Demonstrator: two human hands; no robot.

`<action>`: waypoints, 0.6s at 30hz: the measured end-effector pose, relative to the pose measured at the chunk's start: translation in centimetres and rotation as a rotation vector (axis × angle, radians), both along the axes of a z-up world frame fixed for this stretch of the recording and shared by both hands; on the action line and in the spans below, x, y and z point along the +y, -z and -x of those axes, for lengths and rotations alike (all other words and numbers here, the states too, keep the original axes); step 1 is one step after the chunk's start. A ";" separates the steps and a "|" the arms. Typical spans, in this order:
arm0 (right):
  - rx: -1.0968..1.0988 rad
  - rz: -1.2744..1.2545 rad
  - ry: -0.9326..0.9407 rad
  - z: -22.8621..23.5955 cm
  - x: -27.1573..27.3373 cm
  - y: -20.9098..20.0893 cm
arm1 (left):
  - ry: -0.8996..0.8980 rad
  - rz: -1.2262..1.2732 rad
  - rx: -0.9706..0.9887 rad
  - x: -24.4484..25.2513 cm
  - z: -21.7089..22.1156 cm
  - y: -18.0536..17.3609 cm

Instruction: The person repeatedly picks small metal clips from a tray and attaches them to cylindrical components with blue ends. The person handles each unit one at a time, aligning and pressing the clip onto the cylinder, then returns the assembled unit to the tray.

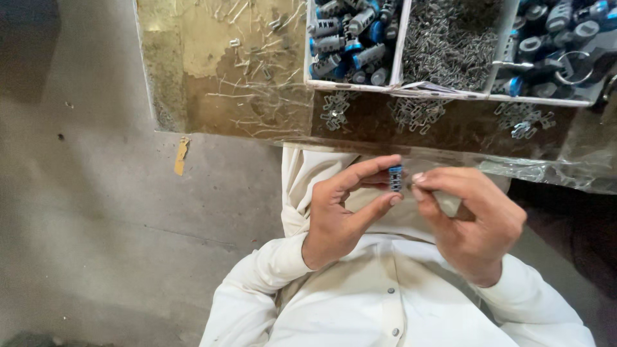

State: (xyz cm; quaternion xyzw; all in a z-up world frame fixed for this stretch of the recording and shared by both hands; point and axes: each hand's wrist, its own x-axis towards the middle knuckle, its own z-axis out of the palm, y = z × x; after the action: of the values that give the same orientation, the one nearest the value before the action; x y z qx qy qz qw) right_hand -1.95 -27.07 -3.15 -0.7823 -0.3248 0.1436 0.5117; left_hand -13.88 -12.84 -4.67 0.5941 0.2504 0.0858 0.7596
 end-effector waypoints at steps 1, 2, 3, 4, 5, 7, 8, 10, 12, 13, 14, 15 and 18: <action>0.037 -0.027 0.024 0.0 -0.2 -0.1 | 0.013 0.014 -0.003 -0.1 0.0 -0.1; 0.069 -0.057 0.051 -0.2 -0.2 -0.2 | 0.027 0.025 -0.012 -0.1 -0.1 -0.2; 0.029 -0.029 0.033 -0.3 -0.2 -0.3 | 0.041 0.036 -0.021 -0.1 -0.2 -0.3; -0.012 0.000 0.017 -0.4 -0.2 -0.4 | 0.050 0.012 -0.020 -0.1 -0.3 -0.4; -0.052 0.030 0.001 -0.4 -0.2 -0.5 | 0.059 -0.011 -0.019 -0.1 -0.3 -0.6; -0.072 0.052 -0.024 -0.6 -0.1 -0.7 | 0.076 -0.040 -0.020 0.0 -0.4 -0.7; -0.080 0.064 -0.037 -0.5 -0.1 -0.7 | 0.083 -0.043 -0.018 0.2 -0.4 -0.8; -0.110 0.110 -0.038 -0.4 -0.1 -0.8 | 0.092 -0.054 -0.015 0.3 -0.4 -0.8; -0.146 0.121 -0.038 -0.3 -0.2 -0.7 | 0.099 -0.069 -0.014 0.3 -0.4 -0.7; -0.166 0.110 -0.038 -0.3 -0.3 -0.7 | 0.096 -0.053 -0.012 0.3 -0.4 -0.6; -0.187 0.098 -0.036 -0.2 -0.3 -0.6 | 0.096 -0.038 -0.012 0.4 -0.4 -0.5; -0.183 0.097 -0.034 -0.1 -0.3 -0.6 | 0.095 -0.023 -0.012 0.4 -0.4 -0.4; -0.175 0.098 -0.024 -0.2 -0.2 -0.6 | 0.100 -0.033 -0.010 0.3 -0.4 -0.2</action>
State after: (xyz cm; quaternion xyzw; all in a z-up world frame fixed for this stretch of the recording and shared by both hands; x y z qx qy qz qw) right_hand -1.75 -27.31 -2.52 -0.8119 -0.3703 0.0966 0.4410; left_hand -13.50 -12.53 -4.50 0.6178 0.2154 0.0548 0.7542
